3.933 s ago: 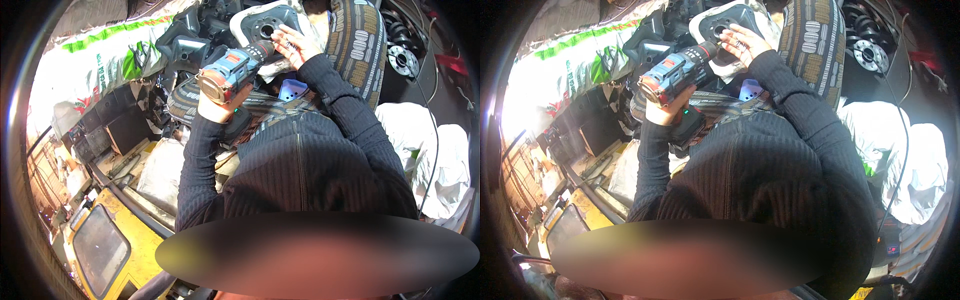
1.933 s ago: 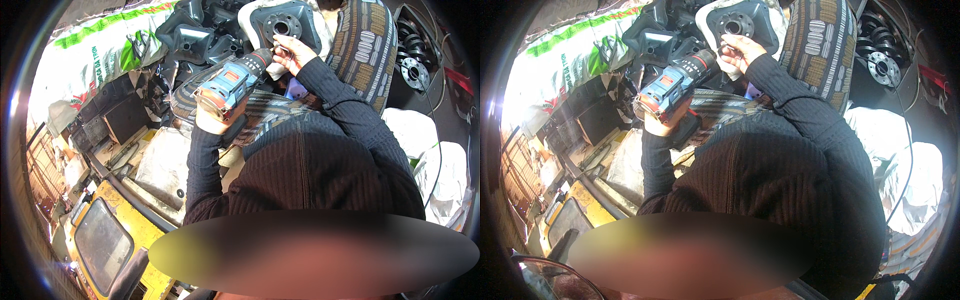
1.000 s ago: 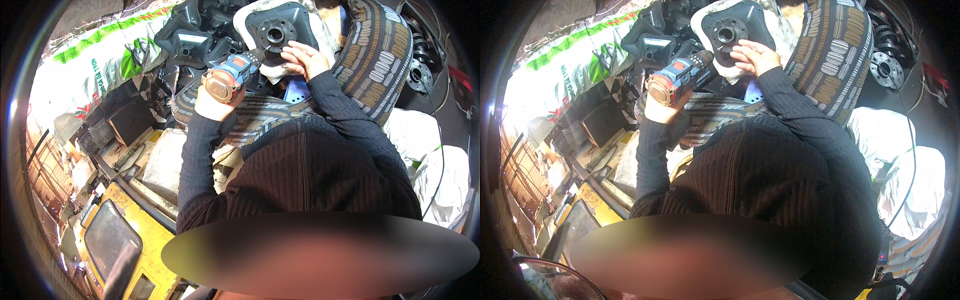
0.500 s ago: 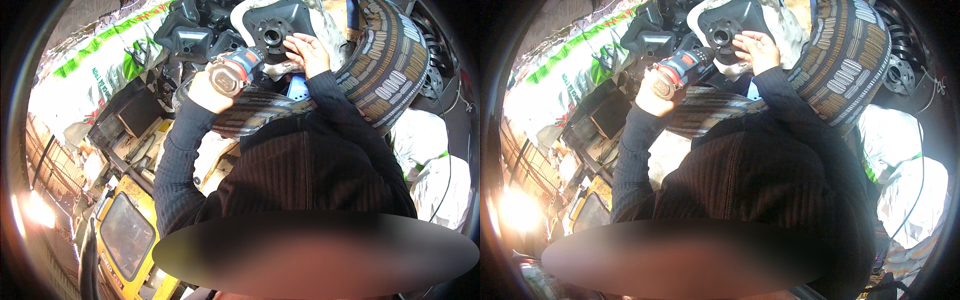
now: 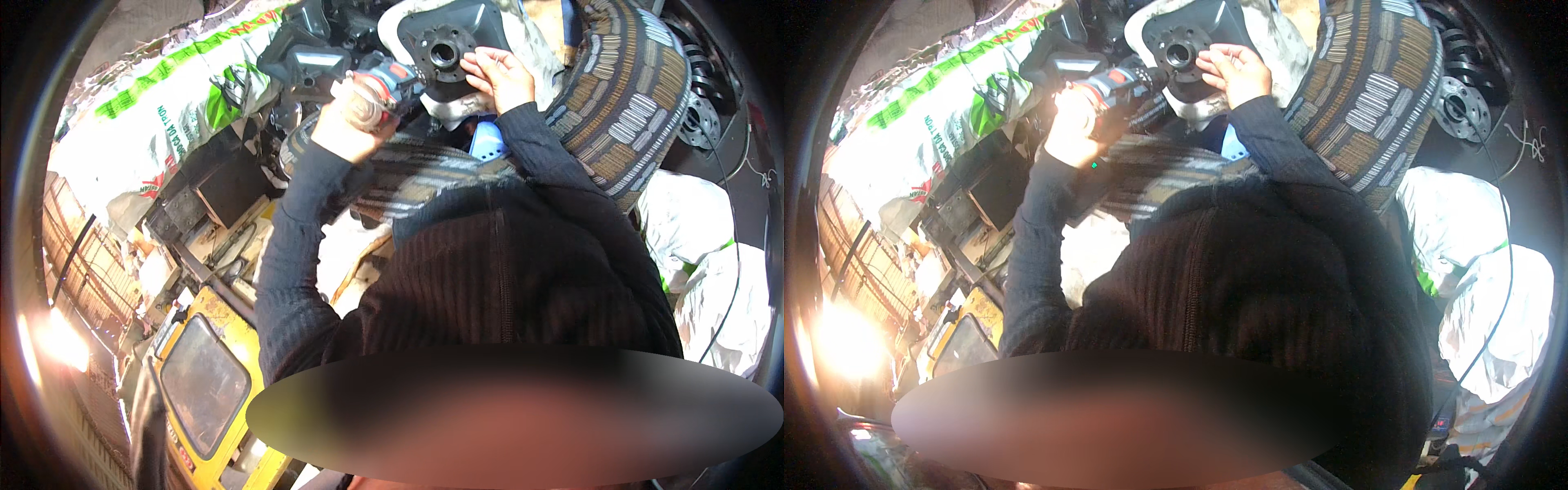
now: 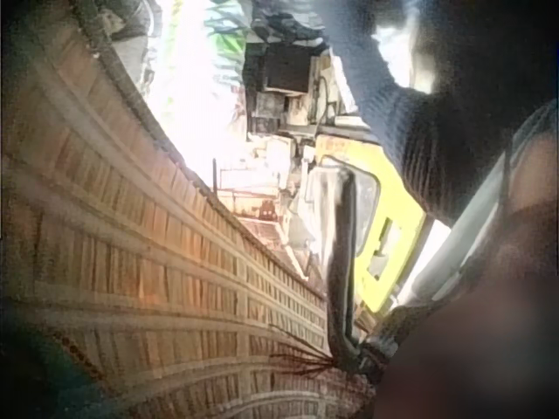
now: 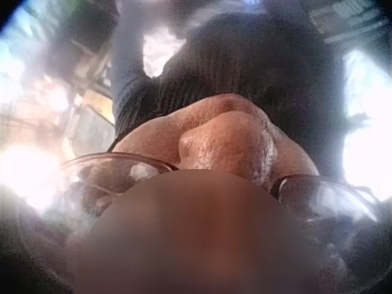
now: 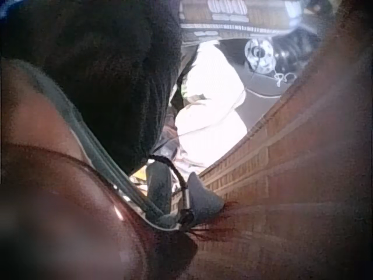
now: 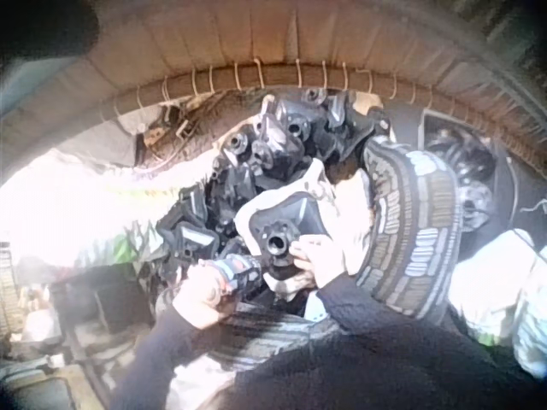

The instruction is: The person uses a cordless drill to fasten bolts into a black mechanical housing. They repeatedly insert bolts, tighten them with the drill, and occasionally use a green tape measure to check dimensions. The person handles multiple similar housings and fasteners throughout the clip.

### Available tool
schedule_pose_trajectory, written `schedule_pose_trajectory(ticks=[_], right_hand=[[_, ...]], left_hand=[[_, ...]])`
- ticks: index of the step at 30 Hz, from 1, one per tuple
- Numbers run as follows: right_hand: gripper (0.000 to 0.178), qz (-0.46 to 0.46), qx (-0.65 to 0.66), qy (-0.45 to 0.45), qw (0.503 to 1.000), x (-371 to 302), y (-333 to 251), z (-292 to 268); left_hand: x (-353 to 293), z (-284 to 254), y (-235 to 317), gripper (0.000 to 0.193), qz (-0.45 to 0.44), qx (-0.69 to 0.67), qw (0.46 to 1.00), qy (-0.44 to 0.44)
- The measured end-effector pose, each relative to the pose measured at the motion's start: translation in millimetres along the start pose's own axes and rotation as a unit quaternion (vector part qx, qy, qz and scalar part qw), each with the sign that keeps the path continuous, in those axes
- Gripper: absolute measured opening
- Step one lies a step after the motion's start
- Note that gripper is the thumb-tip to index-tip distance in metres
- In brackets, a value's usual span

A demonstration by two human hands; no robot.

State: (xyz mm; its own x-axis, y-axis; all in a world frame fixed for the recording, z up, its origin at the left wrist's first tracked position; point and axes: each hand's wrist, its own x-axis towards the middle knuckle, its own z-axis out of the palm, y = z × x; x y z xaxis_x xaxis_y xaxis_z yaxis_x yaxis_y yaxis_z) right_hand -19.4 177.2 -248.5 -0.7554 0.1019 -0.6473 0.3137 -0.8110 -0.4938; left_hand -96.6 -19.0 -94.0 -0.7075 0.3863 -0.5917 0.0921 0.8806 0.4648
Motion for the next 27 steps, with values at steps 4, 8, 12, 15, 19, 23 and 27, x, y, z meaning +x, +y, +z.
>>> schedule_pose_trajectory(ticks=[4, 8, 12, 15, 19, 23, 27], right_hand=[[0.020, 0.001, 0.007, -0.006, 1.000, -3, -3, -5], [0.022, 0.069, 0.025, -0.068, 0.995, -16, -10, -11], [0.020, 0.114, 0.107, -0.119, 0.981, -19, -14, -6], [0.017, 0.147, 0.127, -0.147, 0.970, -19, -13, -3], [0.017, 0.143, 0.141, -0.155, 0.967, -21, -13, -3], [0.020, 0.144, 0.127, -0.129, 0.973, -22, -12, -2], [0.019, 0.161, 0.105, -0.104, 0.976, -20, -10, 0]], left_hand=[[-40, 9, 6, 0.048, 0.095, 0.112, 0.987, 0.070], [-69, 17, 16, 0.030, 0.055, -0.080, 0.991, 0.094], [-83, 16, 24, 0.030, 0.015, -0.235, 0.968, 0.089], [-83, 17, 28, 0.023, 0.034, -0.251, 0.962, 0.098], [-79, 21, 29, 0.022, 0.049, -0.179, 0.976, 0.111], [-72, 19, 27, 0.024, 0.104, -0.061, 0.985, 0.121], [-63, 14, 28, 0.037, 0.238, 0.089, 0.953, 0.164]])
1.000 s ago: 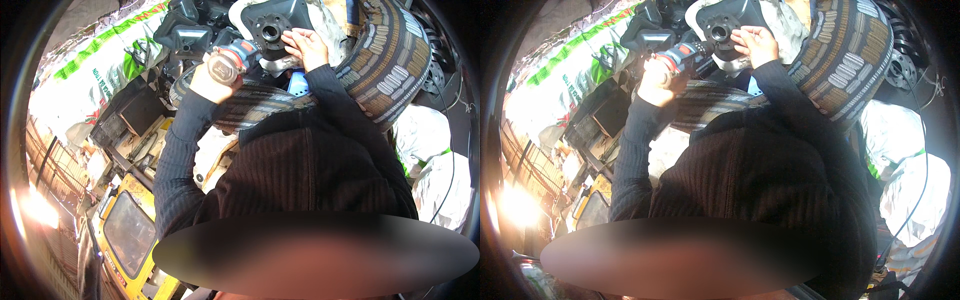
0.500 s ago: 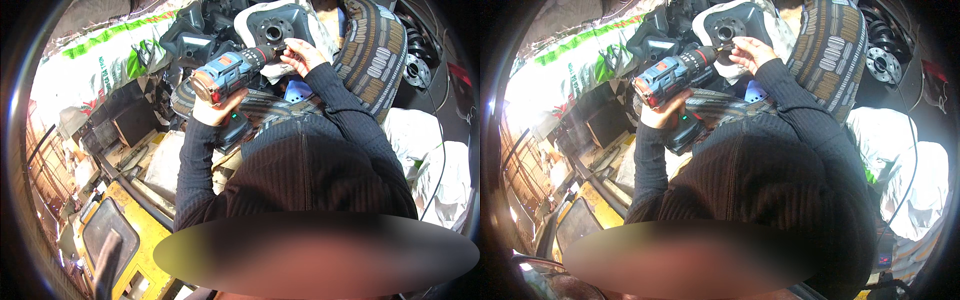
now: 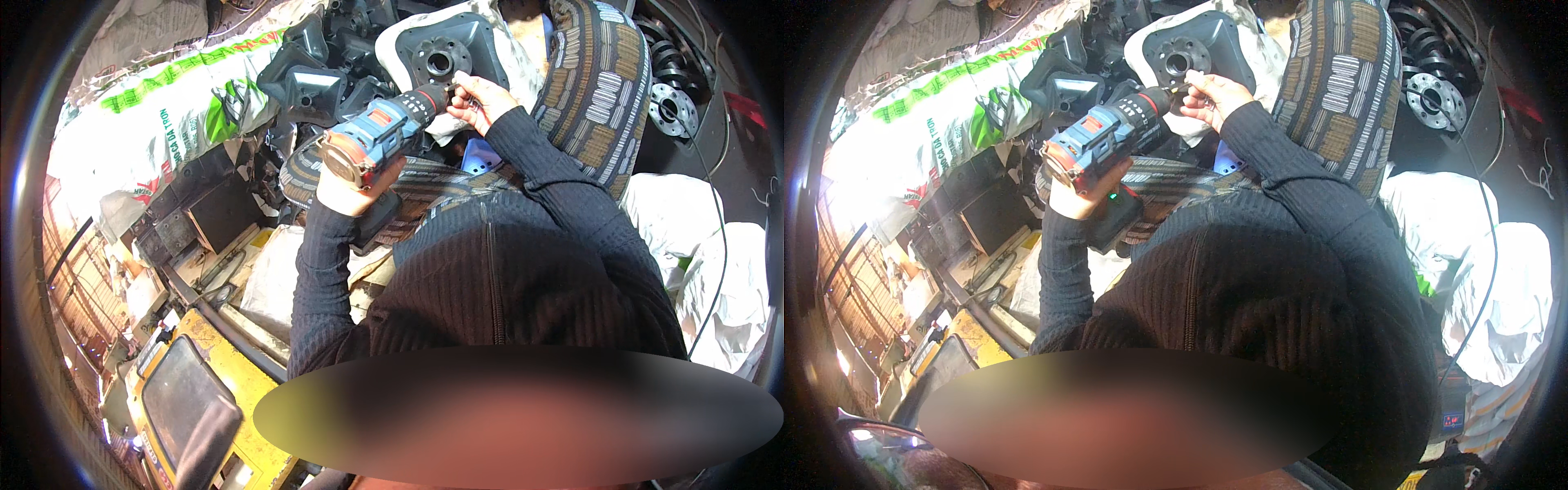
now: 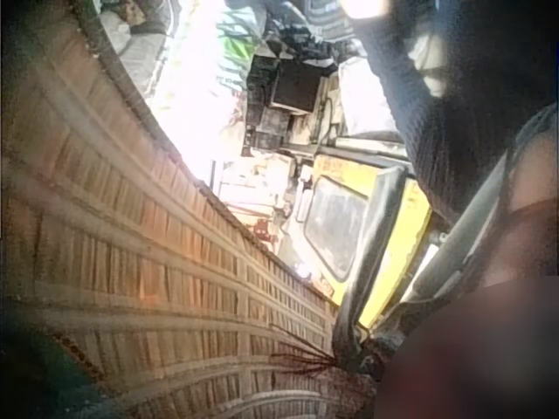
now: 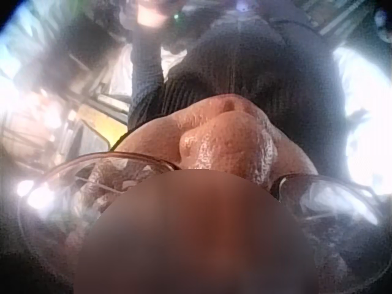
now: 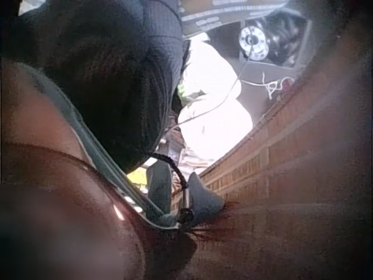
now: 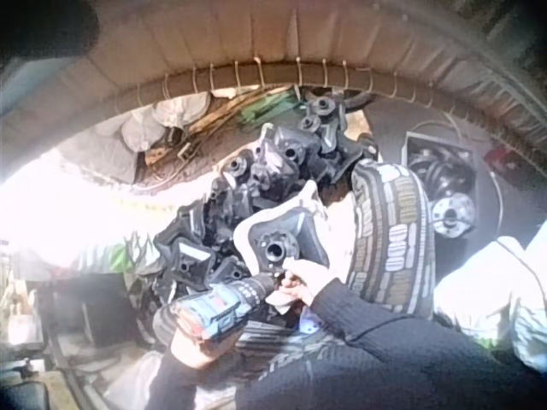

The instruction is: The person uses a cordless drill to fasten bolts into a black mechanical housing. They repeatedly insert bolts, tighten them with the drill, and occasionally use a green tape measure to check dimensions. The person handles multiple similar housings and fasteners throughout the clip.

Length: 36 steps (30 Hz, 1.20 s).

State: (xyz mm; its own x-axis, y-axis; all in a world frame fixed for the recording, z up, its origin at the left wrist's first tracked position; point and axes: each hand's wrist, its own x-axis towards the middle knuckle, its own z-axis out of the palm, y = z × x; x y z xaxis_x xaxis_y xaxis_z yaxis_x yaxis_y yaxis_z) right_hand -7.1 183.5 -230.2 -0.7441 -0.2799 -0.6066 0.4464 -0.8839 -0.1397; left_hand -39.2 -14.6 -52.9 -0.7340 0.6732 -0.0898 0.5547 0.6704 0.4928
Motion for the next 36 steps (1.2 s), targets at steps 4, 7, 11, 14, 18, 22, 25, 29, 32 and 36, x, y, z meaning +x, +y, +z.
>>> schedule_pose_trajectory(ticks=[4, 7, 11, 14, 18, 22, 25, 29, 32, 36], right_hand=[[0.022, 0.047, 0.011, -0.010, 0.999, 3, -1, -3], [0.021, 0.076, 0.014, -0.005, 0.997, 3, -3, -4], [0.021, 0.047, 0.018, -0.033, 0.998, 4, -3, 1], [0.019, 0.033, 0.056, -0.033, 0.997, 4, -4, 4], [0.022, 0.015, 0.077, -0.026, 0.997, 8, -1, 5], [0.030, 0.009, 0.044, 0.066, 0.997, 12, 2, -5], [0.030, -0.051, 0.007, 0.150, 0.987, 14, 1, -17], [0.035, -0.111, -0.167, 0.220, 0.955, 20, 8, -21], [0.034, -0.129, -0.201, 0.221, 0.946, 29, 13, -17], [0.031, -0.170, -0.292, 0.239, 0.910, 34, 15, -13]], left_hand=[[3, 1, 6, 0.044, 0.021, 0.065, 0.996, -0.062], [2, -2, 8, 0.054, -0.035, -0.023, 0.994, -0.097], [6, -4, 0, 0.033, 0.028, 0.075, 0.994, -0.073], [6, -2, -3, 0.028, -0.066, -0.026, 0.997, -0.034], [8, 4, -3, 0.025, -0.115, -0.076, 0.990, -0.034], [20, 2, -9, 0.024, 0.071, 0.037, 0.997, 0.020], [31, 0, -15, 0.029, 0.000, 0.045, 0.999, -0.013], [45, 4, -24, 0.040, -0.139, -0.043, 0.989, -0.027], [55, 4, -31, 0.044, -0.127, -0.005, 0.988, -0.091], [77, 1, -37, 0.046, -0.086, 0.005, 0.988, -0.132]])
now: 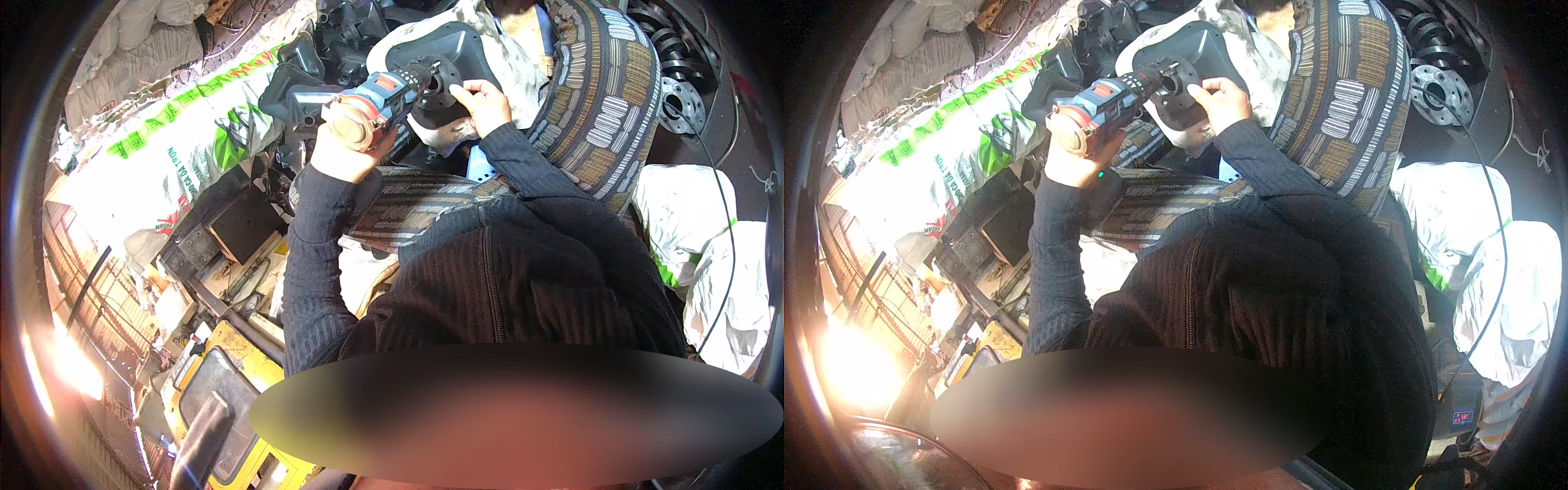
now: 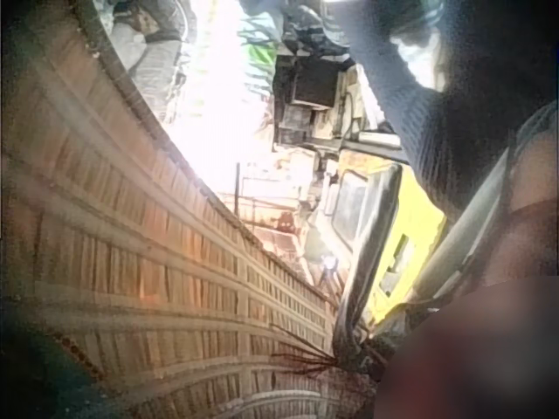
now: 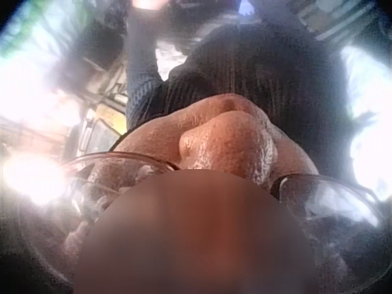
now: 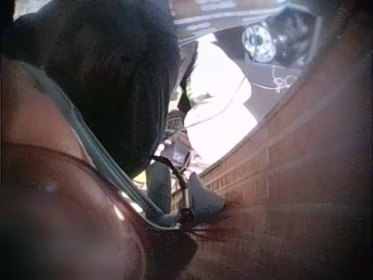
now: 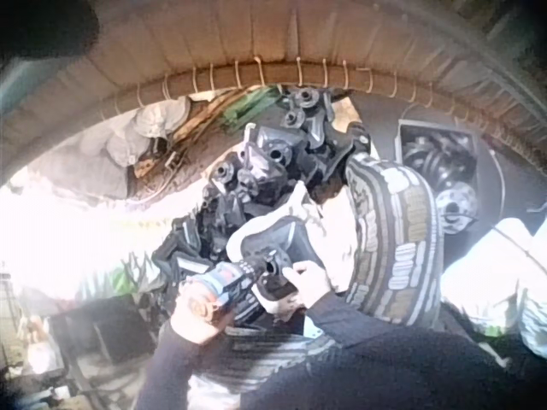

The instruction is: The person uses a cordless drill to fasten bolts into a black mechanical housing. They repeatedly insert bolts, tighten them with the drill, and occasionally use a green tape measure to check dimensions. The person handles multiple similar housings and fasteners throughout the clip.

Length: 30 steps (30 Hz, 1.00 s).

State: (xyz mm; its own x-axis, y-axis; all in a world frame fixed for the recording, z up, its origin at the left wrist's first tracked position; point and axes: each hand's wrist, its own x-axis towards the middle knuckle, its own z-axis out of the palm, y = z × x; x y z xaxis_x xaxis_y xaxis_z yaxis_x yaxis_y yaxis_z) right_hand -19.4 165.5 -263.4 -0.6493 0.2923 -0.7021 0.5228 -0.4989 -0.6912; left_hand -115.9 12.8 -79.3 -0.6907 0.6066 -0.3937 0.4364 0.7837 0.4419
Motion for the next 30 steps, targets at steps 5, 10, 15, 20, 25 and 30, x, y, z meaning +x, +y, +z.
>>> schedule_pose_trajectory(ticks=[5, 10, 15, 20, 25, 30], right_hand=[[0.031, -0.052, -0.062, -0.014, 0.997, -4, -1, -1], [0.036, -0.040, -0.109, -0.018, 0.993, -5, -8, 0], [0.032, -0.047, -0.126, -0.012, 0.991, -7, -14, 2], [0.029, -0.086, -0.137, -0.015, 0.987, -7, -12, 2], [0.029, -0.096, -0.147, -0.044, 0.983, -3, -7, -3], [0.027, -0.144, -0.178, -0.028, 0.973, 6, -1, 1]], left_hand=[[30, -19, 1, 0.042, -0.125, -0.034, 0.980, -0.149], [37, -26, 10, 0.054, -0.006, 0.185, 0.974, -0.131], [47, -23, 20, 0.063, -0.064, 0.053, 0.990, -0.111], [45, -14, 8, 0.039, -0.057, 0.032, 0.991, -0.120], [40, 3, -14, 0.044, 0.006, 0.112, 0.989, -0.093], [37, 2, 2, 0.045, 0.029, 0.085, 0.996, -0.030]])
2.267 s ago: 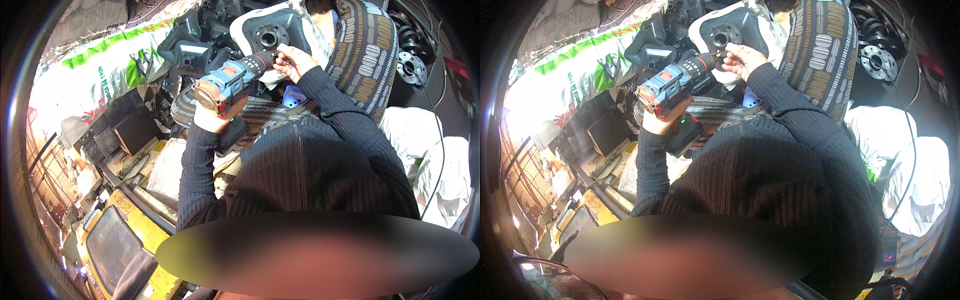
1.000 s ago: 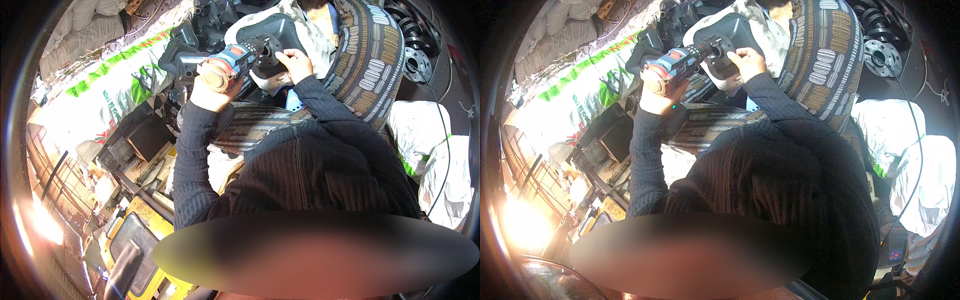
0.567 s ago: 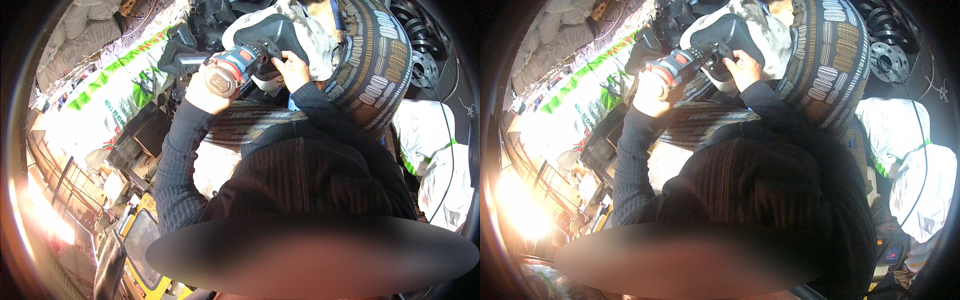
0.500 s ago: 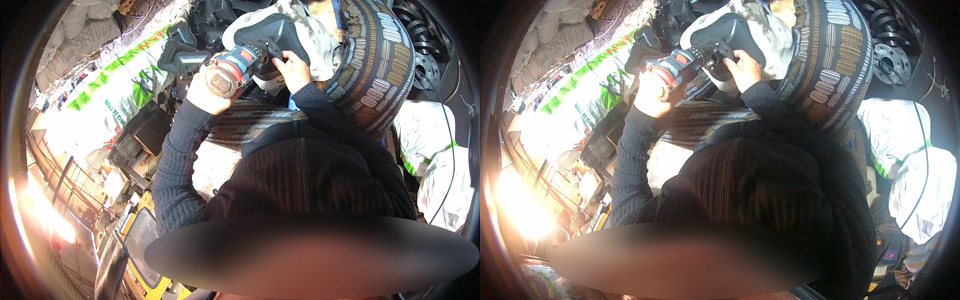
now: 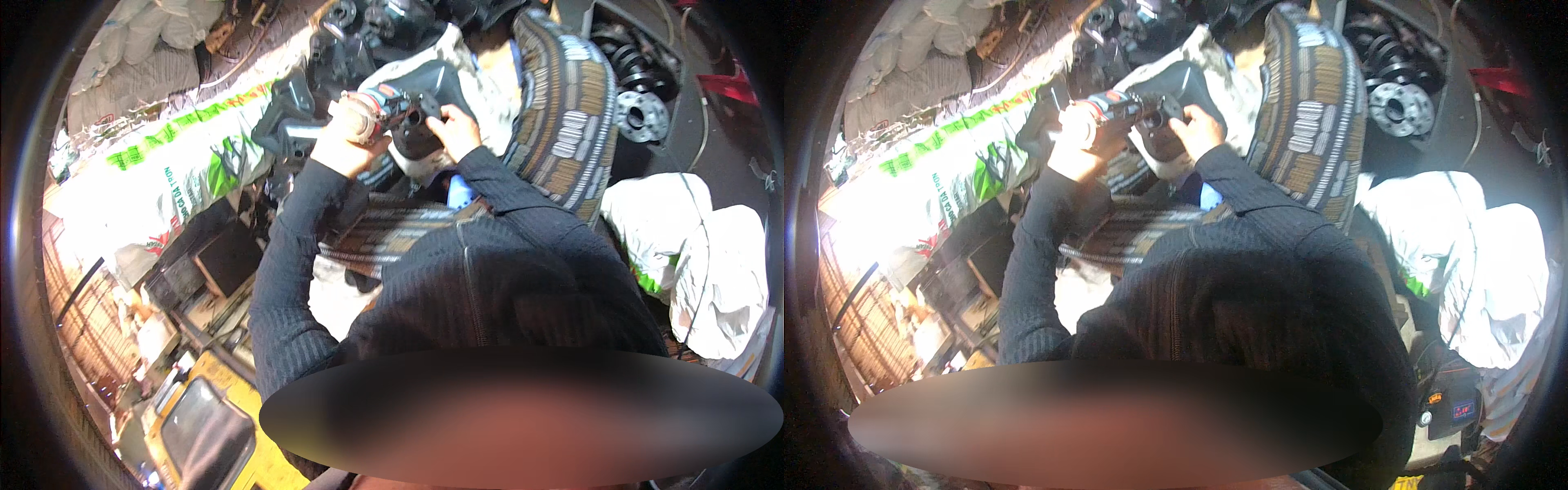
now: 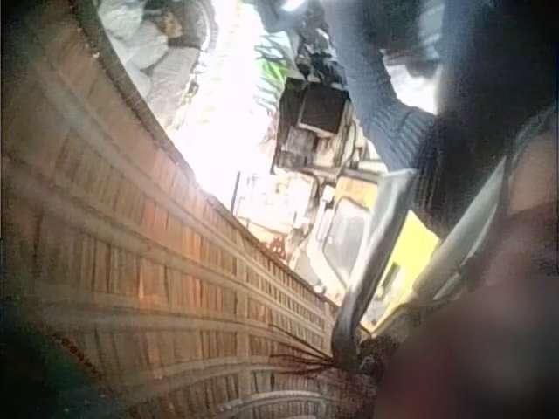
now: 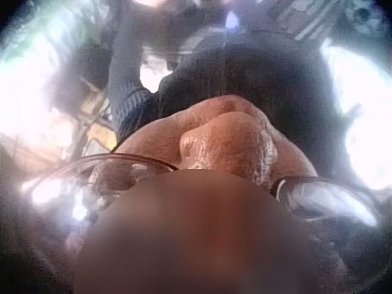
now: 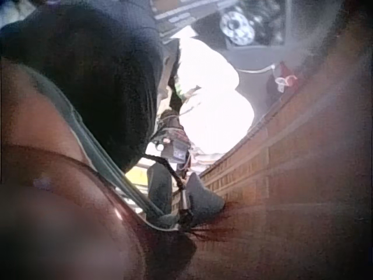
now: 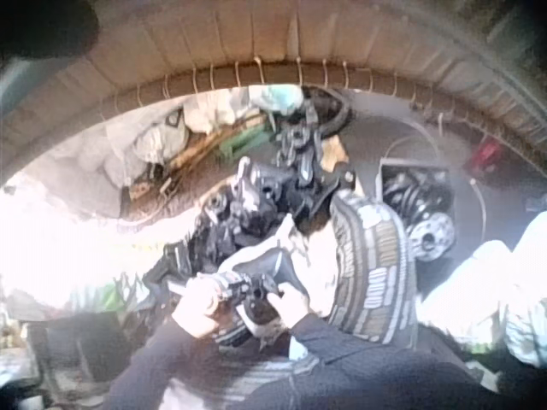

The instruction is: The person uses a cordless drill to fasten bolts into a black mechanical housing. They repeatedly insert bolts, tighten them with the drill, and occasionally use a green tape measure to check dimensions. The person handles multiple similar housings and fasteners throughout the clip.

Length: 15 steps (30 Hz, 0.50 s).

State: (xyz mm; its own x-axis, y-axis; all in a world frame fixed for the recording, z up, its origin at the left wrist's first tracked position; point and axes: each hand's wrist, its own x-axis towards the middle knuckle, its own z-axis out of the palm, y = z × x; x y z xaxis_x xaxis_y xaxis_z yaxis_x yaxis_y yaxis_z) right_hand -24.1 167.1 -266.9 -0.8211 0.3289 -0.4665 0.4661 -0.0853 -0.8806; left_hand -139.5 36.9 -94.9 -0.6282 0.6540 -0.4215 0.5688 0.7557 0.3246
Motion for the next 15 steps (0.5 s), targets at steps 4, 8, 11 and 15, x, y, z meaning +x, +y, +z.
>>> schedule_pose_trajectory(ticks=[4, 8, 11, 15], right_hand=[[0.032, 0.074, 0.107, 0.001, 0.992, 6, -3, -2], [0.041, 0.022, 0.136, 0.029, 0.990, 24, -33, -13], [0.030, -0.075, 0.190, 0.059, 0.977, 60, -70, -24], [0.034, -0.195, 0.074, 0.038, 0.977, 124, -115, -43]], left_hand=[[-62, -1, 16, 0.056, -0.087, -0.078, 0.993, 0.032], [-146, 18, 20, 0.060, -0.142, -0.093, 0.985, -0.021], [-185, 52, 40, 0.074, -0.238, -0.191, 0.950, -0.069], [-216, 82, 43, 0.087, -0.203, -0.339, 0.909, -0.132]])
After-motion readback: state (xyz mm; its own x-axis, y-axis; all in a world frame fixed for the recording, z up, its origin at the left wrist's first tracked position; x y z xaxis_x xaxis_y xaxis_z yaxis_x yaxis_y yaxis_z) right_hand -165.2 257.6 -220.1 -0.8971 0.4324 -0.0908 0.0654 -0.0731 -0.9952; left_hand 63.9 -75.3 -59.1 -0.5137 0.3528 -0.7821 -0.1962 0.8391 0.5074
